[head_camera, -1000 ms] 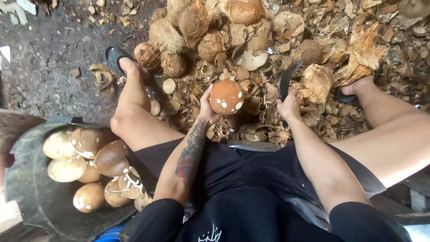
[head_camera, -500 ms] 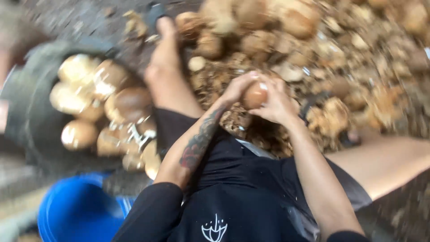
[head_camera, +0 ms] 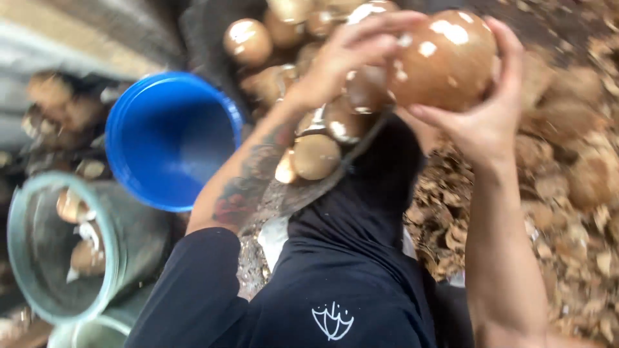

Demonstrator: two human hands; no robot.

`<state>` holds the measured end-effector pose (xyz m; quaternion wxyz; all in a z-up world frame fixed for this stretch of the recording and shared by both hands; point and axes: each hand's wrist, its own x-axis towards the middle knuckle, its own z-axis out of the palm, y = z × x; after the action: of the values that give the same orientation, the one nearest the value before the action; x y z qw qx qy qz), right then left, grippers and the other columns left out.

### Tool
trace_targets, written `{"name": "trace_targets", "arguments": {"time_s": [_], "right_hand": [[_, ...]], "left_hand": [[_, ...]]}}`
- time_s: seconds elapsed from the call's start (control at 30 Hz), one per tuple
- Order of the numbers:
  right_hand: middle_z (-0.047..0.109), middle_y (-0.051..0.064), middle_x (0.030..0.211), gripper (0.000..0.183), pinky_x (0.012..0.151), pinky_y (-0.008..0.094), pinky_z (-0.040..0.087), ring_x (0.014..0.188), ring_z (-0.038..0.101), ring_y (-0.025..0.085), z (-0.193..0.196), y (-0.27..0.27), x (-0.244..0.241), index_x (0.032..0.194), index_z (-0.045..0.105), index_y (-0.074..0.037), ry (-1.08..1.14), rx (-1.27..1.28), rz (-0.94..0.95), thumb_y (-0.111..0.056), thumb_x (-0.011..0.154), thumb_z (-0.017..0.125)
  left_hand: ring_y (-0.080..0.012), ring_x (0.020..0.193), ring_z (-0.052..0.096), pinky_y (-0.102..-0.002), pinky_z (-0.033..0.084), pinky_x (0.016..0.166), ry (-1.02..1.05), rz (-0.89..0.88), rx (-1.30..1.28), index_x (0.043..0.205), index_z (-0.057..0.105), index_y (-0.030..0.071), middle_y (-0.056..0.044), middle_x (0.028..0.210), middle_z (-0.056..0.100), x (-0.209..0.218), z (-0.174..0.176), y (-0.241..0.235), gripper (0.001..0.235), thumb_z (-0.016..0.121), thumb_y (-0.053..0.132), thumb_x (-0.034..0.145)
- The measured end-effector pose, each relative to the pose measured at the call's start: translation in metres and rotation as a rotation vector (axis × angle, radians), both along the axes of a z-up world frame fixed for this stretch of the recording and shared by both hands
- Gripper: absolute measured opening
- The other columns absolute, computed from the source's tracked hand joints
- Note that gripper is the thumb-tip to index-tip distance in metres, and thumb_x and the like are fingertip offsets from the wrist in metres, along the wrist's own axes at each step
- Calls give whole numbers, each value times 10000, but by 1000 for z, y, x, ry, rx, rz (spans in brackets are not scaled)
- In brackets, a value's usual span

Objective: The person sits on a low stool and uses a large knife to peel the husk off coconuts. They rotate the coconut in their hands while striking it with the knife to remove the fibrous outer layer. The peeled coconuts are placed into a large metal basin nearby.

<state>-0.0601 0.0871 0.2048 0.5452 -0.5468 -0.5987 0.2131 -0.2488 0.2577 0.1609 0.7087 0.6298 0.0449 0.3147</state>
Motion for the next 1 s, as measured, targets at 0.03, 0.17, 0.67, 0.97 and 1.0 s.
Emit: {"name": "trace_targets", "arguments": {"time_s": [0.03, 0.17, 0.67, 0.97, 1.0], "right_hand": [[348, 161, 1653, 1011, 1328, 421, 414, 1544, 452, 346, 0, 23, -18, 1602, 325, -77, 4, 0, 36, -119, 825, 970], [500, 91, 1494, 967, 1099, 324, 519, 1325, 570, 263, -41, 96, -82, 1458, 481, -149, 76, -151, 139, -225, 686, 1060], [579, 131, 1416, 1004, 1117, 447, 499, 1356, 570, 310, -116, 212, -253, 1508, 494, -344, 66, -969, -170, -474, 615, 935], [535, 140, 1548, 761, 1180, 433, 428, 1431, 526, 297, -178, 231, -227, 1562, 473, -179, 56, -626, 131, -289, 911, 852], [527, 137, 1571, 778, 1175, 441, 420, 1447, 500, 303, -179, 230, -224, 1570, 455, -176, 1, -627, 158, -324, 912, 843]], "left_hand": [[-198, 1353, 632, -388, 607, 1097, 4, 36, 0, 1478, 643, 159, -35, 1490, 649, -30, 6, 6, 392, 651, 363, 1143], [-232, 1334, 625, -381, 479, 1091, 370, 480, 281, 1378, 678, 98, -84, 1415, 687, -132, -5, 18, 467, 595, 452, 1085], [-437, 1543, 370, -678, 299, 1206, 1282, 1038, 390, 1685, 215, 365, -180, 1736, 239, -223, -99, -8, 1044, 779, 198, 823], [-384, 1632, 156, -756, 167, 1192, 1275, 988, 289, 1666, 252, 354, -60, 1746, 297, -223, -83, 2, 1012, 767, 176, 814], [-375, 1629, 143, -751, 150, 1191, 1278, 978, 268, 1660, 257, 345, -65, 1731, 323, -221, -81, 3, 1013, 752, 173, 792]]}}
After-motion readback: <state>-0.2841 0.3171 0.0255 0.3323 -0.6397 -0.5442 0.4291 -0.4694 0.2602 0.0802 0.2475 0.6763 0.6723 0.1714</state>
